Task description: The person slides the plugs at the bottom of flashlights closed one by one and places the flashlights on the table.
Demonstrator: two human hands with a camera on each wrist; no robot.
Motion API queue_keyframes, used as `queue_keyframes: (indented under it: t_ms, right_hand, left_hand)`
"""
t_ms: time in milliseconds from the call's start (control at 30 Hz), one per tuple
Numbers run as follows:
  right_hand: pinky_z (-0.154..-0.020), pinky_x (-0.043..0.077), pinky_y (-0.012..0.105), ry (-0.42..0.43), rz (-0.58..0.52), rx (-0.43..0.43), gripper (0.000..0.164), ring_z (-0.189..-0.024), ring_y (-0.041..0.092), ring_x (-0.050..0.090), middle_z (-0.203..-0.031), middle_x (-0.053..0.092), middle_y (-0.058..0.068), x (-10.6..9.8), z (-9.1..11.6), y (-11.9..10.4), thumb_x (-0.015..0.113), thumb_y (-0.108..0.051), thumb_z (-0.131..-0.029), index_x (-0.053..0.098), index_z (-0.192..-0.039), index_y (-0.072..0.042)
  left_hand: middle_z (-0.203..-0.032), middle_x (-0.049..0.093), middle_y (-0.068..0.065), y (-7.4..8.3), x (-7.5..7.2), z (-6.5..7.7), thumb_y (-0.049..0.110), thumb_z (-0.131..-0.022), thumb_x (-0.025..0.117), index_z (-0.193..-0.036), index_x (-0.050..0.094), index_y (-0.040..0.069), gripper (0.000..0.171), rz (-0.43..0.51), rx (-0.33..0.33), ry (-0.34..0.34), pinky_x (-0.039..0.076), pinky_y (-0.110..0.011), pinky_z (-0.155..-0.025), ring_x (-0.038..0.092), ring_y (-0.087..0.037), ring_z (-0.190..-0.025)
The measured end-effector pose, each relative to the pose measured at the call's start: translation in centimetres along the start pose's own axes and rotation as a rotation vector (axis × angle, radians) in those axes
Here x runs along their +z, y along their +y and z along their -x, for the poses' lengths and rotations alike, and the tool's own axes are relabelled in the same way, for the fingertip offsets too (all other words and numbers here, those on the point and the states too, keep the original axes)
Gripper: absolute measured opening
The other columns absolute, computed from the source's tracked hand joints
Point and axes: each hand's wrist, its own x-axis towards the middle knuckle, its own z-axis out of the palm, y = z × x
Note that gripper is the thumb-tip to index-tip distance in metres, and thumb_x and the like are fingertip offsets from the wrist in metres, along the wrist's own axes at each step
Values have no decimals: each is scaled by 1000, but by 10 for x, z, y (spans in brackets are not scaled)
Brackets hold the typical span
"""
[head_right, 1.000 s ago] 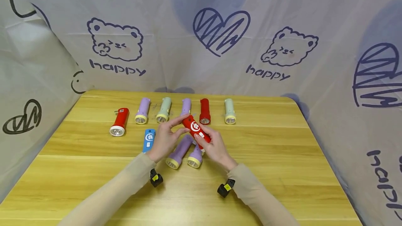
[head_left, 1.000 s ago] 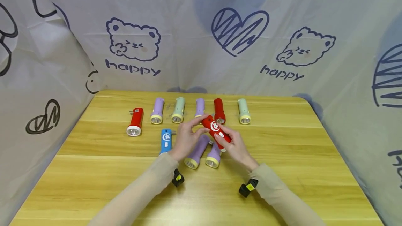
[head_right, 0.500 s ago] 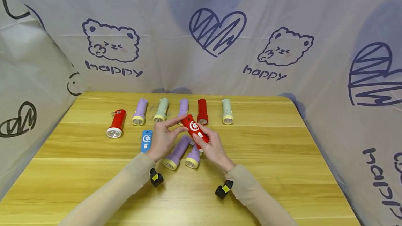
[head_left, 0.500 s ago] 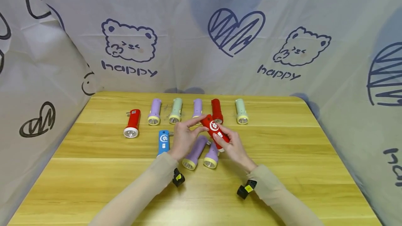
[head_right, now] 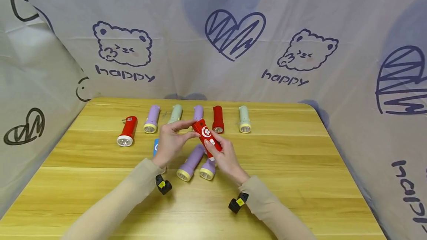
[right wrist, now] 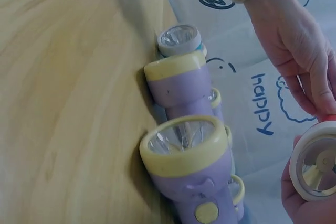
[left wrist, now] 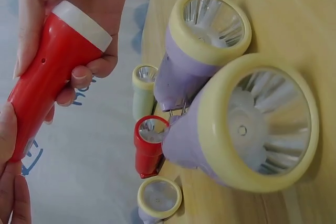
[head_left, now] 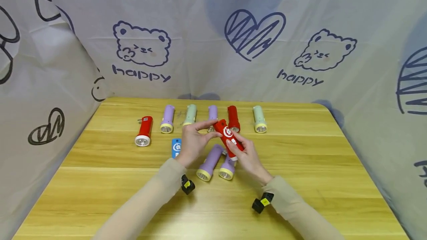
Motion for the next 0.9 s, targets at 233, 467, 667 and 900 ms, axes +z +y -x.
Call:
queue_keyframes:
  t_ms: [233,467,667,900]
  right_hand:
    - [-73,59,21,24,91,-116,48,-93,17,64,-124,63,30,-4,-1,3,61,-3,-97,51,-144,3]
    - [-80,58,25,43,228,-258,50,-99,27,65,-124,65,23,-9,-1,10,69,-2,-92,55,-140,-2]
    - [-80,60,31,72,357,-385,51,-98,26,67,-120,67,19,-14,-4,11,74,-1,-88,57,-136,1]
    - [-84,61,38,104,393,-421,52,-102,27,68,-122,68,17,-18,-8,10,77,3,-83,61,-132,-1]
  left_hand:
    - [-119,74,-15,1,-5,0,18,-93,73,-121,72,3,32,150,-210,-107,59,-39,-96,72,-32,-111]
    - [-129,67,-24,0,-5,-4,27,-108,48,-128,65,-6,41,428,-533,-254,58,-34,-97,72,-24,-108]
    - [-136,62,-25,1,-3,-6,25,-108,48,-133,60,-8,43,595,-714,-276,59,-26,-93,72,-8,-96]
    - [-142,58,-24,3,2,-7,18,-107,50,-138,56,-7,40,721,-806,-229,59,-24,-92,72,-7,-97]
